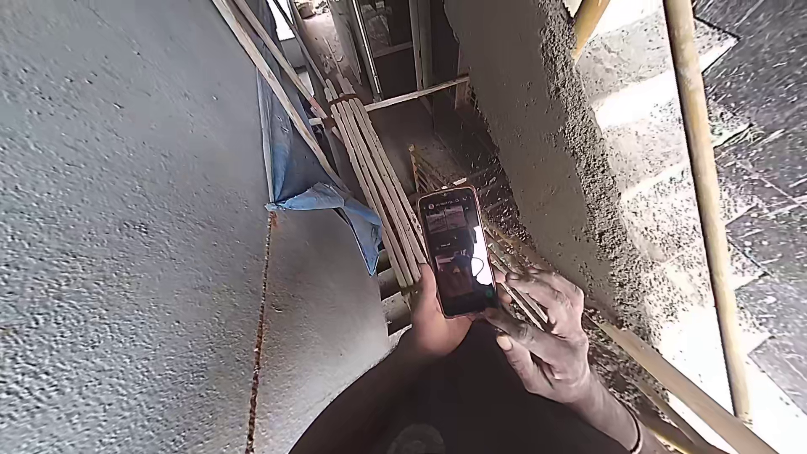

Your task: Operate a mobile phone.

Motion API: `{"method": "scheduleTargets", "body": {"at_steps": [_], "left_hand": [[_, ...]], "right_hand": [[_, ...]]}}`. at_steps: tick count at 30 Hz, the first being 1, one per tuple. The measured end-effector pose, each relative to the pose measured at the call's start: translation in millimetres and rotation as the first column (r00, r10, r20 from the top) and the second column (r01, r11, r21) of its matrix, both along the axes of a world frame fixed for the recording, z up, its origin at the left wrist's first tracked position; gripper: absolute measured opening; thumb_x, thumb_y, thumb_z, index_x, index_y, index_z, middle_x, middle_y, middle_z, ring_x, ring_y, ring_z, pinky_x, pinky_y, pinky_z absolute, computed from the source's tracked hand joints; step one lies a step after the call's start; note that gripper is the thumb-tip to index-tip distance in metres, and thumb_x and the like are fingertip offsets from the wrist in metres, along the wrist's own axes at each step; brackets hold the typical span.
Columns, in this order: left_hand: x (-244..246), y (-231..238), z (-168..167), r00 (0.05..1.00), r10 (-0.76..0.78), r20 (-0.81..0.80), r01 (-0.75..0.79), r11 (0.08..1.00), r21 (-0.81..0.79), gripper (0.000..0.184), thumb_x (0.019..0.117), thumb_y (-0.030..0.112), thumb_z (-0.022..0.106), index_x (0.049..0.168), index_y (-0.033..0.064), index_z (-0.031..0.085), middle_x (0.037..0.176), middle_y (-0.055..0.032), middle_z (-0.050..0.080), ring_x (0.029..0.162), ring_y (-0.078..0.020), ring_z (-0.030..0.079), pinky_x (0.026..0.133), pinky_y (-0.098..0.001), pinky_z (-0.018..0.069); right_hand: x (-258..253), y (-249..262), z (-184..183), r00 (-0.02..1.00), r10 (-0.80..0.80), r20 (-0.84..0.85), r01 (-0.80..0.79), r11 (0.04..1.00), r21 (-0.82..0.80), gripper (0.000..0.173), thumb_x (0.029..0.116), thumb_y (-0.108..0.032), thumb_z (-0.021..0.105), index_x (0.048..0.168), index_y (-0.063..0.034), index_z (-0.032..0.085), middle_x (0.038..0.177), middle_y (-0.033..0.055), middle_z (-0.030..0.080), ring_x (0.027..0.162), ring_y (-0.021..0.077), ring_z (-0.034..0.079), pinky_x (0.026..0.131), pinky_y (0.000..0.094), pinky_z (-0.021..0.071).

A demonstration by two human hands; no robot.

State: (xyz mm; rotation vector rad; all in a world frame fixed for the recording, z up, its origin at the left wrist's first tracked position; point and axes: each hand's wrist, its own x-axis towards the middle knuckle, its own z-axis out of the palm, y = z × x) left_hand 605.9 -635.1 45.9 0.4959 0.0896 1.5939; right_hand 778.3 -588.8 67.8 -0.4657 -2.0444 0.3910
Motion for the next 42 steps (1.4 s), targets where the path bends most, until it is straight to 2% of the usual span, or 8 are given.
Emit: {"method": "scheduleTargets", "body": {"at_steps": [14, 27, 36, 42], "left_hand": [[-27, 15, -1, 1.000, 0.002, -0.028, -0.001, 0.999, 0.035, 0.077, 0.0958, 0.071, 0.043, 0.141, 0.0094, 0.053, 0.126, -0.0218, 0.063, 0.113, -0.0359, 0.064, 0.097, -0.0506, 0.0528], [-46, 25, 2, 0.999, 0.016, -0.038, -0.014, 0.999, 0.041, 0.074, 0.0966, 0.071, 0.042, 0.140, 0.0130, 0.056, 0.128, -0.0211, 0.065, 0.114, -0.0353, 0.066, 0.097, -0.0495, 0.0539], [-49, 31, 0, 1.000, -0.002, 0.009, 0.002, 1.000, 0.027, 0.073, 0.0968, 0.069, 0.044, 0.141, 0.0124, 0.055, 0.128, -0.0219, 0.064, 0.116, -0.0352, 0.065, 0.098, -0.0503, 0.0533], [-50, 32, -2, 1.000, -0.006, 0.021, 0.005, 0.999, 0.046, 0.069, 0.0989, 0.066, 0.044, 0.143, 0.0145, 0.053, 0.132, -0.0211, 0.062, 0.119, -0.0351, 0.063, 0.099, -0.0512, 0.0527]], "right_hand": [[-27, 15, 4, 0.999, -0.025, -0.023, 0.024, 1.000, -0.009, 0.029, 0.1031, -0.047, 0.052, 0.106, -0.0304, 0.075, 0.140, -0.0038, 0.059, 0.141, 0.0185, 0.042, 0.118, 0.0422, 0.0301], [-47, 27, 8, 1.000, 0.000, 0.003, 0.000, 1.000, -0.006, 0.028, 0.1034, -0.046, 0.052, 0.107, -0.0308, 0.075, 0.140, -0.0031, 0.059, 0.140, 0.0193, 0.043, 0.117, 0.0432, 0.0311], [-50, 35, 11, 0.999, -0.040, -0.005, 0.040, 0.999, -0.001, 0.028, 0.1028, -0.047, 0.052, 0.105, -0.0310, 0.075, 0.140, -0.0038, 0.058, 0.140, 0.0187, 0.042, 0.117, 0.0431, 0.0306], [-50, 40, 17, 0.996, -0.081, 0.022, 0.082, 0.996, -0.028, 0.033, 0.1030, -0.052, 0.049, 0.111, -0.0319, 0.074, 0.142, -0.0013, 0.056, 0.141, 0.0187, 0.040, 0.117, 0.0419, 0.0302]]}}
